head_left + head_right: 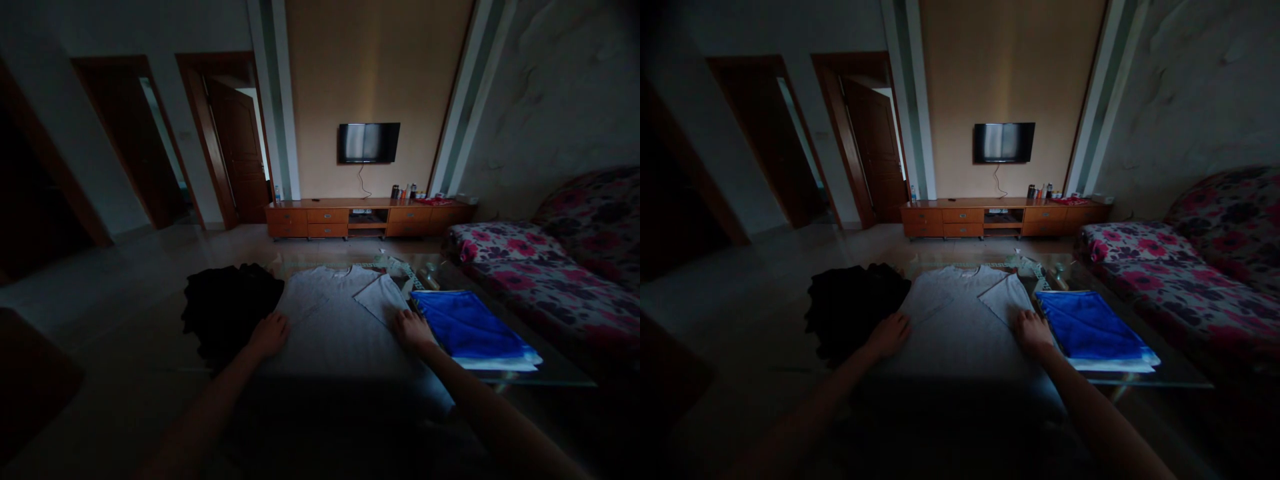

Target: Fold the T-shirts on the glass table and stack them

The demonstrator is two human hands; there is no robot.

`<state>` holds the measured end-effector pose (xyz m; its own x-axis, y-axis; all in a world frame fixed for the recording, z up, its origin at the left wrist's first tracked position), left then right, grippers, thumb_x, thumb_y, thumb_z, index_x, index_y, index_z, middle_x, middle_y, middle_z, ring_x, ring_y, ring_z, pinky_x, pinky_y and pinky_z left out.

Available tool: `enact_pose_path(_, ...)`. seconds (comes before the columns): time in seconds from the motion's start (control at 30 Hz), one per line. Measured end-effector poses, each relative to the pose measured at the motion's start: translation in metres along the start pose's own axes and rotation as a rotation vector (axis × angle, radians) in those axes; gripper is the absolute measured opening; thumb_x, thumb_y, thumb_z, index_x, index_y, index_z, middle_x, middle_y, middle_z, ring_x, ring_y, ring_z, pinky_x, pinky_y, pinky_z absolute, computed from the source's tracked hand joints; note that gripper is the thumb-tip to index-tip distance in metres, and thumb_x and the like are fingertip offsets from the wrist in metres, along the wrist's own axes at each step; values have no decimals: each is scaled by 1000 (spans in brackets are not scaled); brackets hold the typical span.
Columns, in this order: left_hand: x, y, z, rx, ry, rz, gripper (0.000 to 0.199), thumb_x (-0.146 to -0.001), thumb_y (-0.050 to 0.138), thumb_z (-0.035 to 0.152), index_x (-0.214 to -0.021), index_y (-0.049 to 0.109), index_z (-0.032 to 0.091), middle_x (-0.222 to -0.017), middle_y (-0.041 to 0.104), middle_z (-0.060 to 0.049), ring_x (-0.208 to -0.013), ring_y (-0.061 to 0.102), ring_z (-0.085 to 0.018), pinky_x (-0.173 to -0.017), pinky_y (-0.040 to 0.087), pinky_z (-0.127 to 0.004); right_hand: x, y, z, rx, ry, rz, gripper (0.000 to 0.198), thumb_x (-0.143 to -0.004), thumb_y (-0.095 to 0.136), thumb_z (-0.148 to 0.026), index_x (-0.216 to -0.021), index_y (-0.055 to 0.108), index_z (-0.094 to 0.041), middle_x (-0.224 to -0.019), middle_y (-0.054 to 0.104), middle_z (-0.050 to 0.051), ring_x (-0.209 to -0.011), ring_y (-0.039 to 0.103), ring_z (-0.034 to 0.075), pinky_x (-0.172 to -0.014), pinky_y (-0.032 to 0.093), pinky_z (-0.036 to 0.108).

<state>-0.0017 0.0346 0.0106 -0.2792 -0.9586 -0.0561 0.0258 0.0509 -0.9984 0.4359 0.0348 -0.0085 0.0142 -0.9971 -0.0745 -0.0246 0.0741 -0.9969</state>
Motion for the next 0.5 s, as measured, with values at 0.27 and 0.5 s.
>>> enact_pose_path(0.27,63,-7,-10,101,45,-35,54,-92,51,35,-145,52,23,-157,46,-12,-146,40,-28,-119,34,-42,59,-9,14,-107,-235,-127,51,-94,40,-16,-142,56,-19,-142,57,15,-127,57,26,-108,41,38)
enact_pose_path(0.5,114,-15,-47,318,-282,-30,26,-93,43,28,-90,68,20,-102,75,-9,-98,71,-21,-85,50,-29,100,-28,69,-289,139,63,43,-94,39,-28,-125,67,-18,-127,68,16,-115,66,29,-95,49,39)
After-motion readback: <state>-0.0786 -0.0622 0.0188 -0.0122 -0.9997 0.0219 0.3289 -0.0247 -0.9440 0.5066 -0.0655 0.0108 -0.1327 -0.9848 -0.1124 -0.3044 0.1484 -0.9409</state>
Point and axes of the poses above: each hand's wrist, its own x-axis away from the middle knuckle, its own y-axis out of the palm, z = x × y, the point moved 7 cm from there along -x, towards the middle knuckle
